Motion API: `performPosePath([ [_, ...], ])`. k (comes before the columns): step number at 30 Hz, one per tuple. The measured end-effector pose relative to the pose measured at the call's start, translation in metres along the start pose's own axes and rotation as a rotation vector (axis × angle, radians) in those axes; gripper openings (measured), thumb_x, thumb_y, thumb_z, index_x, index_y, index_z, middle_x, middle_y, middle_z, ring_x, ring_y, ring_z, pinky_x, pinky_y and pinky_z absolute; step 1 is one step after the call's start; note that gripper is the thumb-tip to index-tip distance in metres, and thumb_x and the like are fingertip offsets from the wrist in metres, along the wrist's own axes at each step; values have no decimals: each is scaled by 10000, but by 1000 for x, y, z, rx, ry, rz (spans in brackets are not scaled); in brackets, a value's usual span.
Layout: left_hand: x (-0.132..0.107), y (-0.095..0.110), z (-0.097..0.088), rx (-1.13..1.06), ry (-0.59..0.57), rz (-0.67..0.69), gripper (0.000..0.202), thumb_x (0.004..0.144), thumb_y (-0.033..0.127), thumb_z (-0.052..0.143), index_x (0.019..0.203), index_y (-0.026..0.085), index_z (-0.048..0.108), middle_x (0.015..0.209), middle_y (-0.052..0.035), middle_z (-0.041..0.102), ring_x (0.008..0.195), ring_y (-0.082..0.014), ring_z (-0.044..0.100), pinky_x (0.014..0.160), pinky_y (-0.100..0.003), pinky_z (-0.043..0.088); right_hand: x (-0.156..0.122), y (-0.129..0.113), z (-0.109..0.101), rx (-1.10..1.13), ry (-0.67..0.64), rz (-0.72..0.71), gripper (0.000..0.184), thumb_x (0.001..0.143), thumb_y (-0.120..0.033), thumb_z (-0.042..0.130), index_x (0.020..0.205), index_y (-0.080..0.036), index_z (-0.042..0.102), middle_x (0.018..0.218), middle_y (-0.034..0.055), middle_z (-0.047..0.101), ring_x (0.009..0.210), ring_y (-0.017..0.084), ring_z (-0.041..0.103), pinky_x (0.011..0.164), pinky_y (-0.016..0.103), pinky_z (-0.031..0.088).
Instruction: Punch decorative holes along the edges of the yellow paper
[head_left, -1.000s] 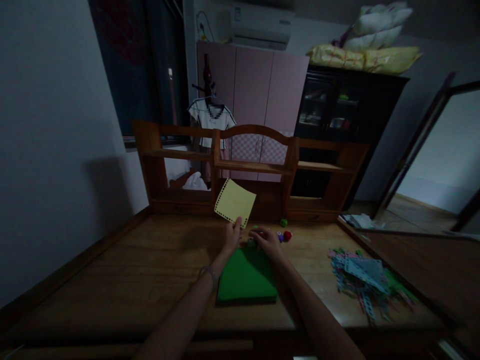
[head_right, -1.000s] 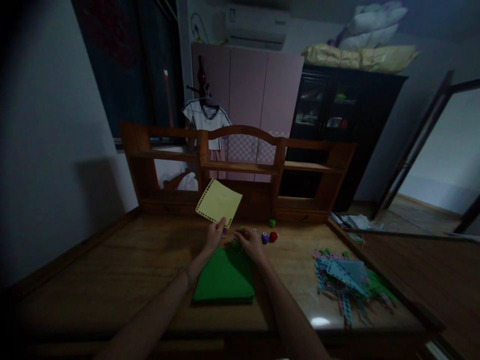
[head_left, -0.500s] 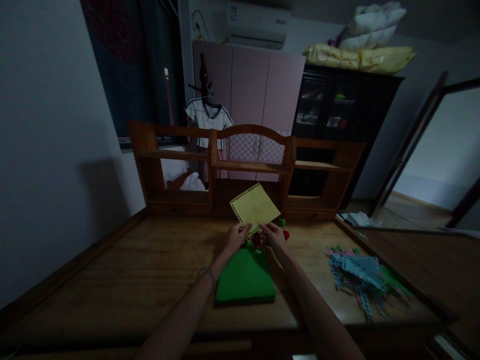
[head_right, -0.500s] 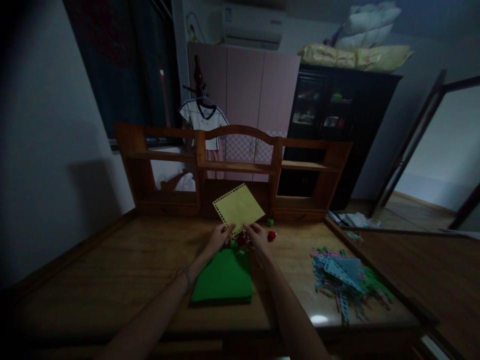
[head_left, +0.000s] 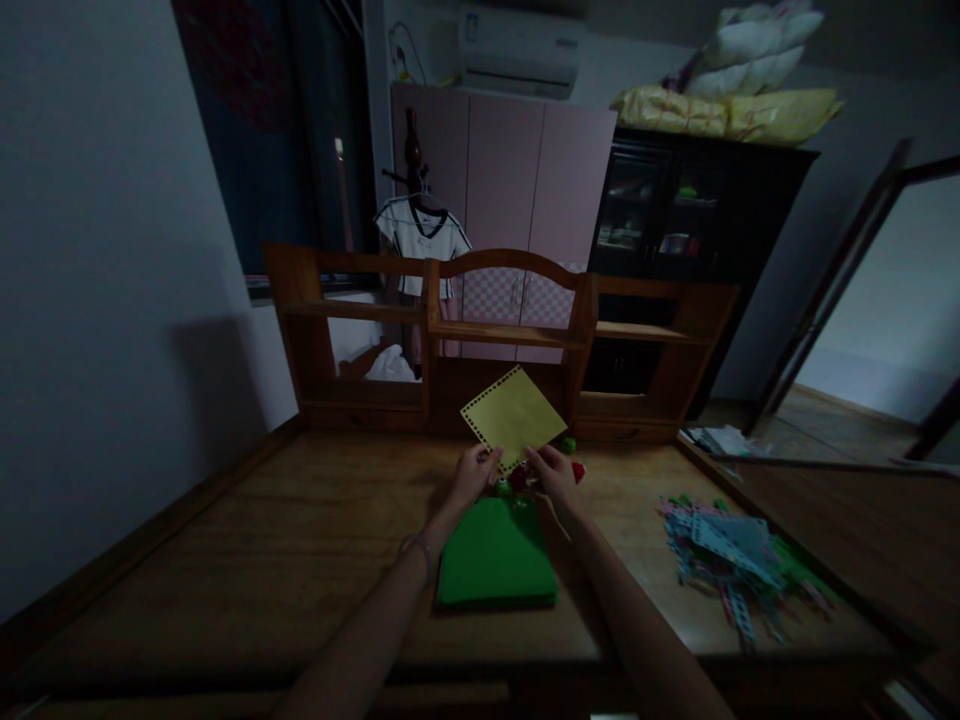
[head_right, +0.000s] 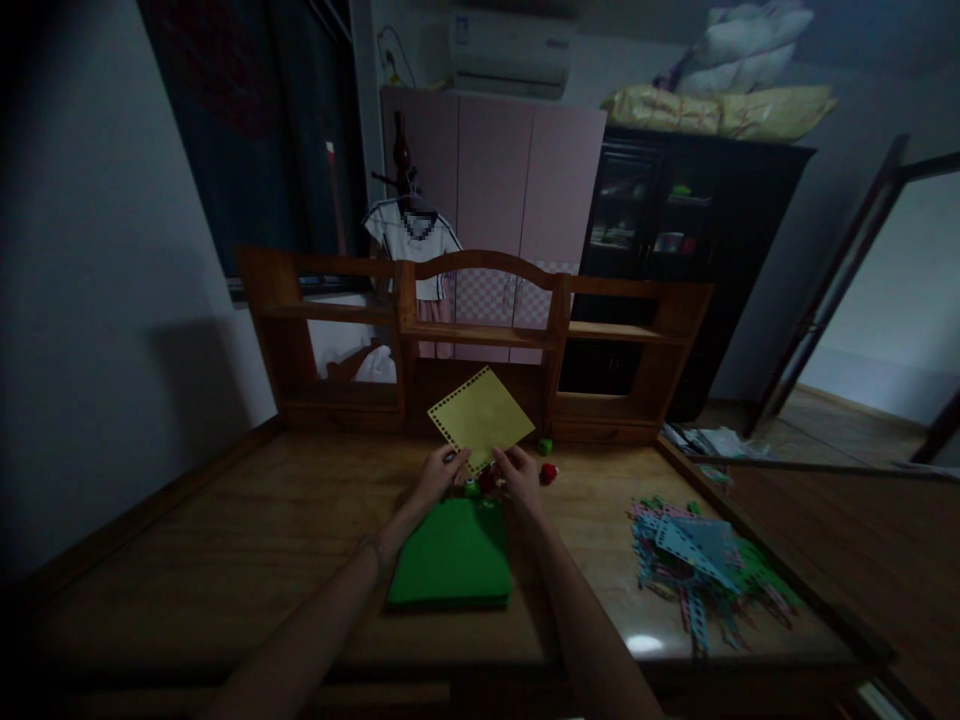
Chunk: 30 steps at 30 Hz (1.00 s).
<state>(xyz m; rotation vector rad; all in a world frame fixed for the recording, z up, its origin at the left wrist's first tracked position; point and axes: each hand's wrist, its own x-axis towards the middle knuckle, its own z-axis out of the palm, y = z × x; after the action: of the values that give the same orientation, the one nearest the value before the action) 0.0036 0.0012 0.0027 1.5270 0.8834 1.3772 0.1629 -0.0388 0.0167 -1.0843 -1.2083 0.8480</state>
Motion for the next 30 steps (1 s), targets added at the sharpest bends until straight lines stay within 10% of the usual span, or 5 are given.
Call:
performPosePath([
  [30,1,3,-4,-28,87,44,338,794,480,468,822,157,567,660,6,566,397,-60,433,372,-173,312,5,-1,-7,-34,144,-118,360,701,-540,582,724,-181,596,678,24,630,620,168,576,563,260,437],
])
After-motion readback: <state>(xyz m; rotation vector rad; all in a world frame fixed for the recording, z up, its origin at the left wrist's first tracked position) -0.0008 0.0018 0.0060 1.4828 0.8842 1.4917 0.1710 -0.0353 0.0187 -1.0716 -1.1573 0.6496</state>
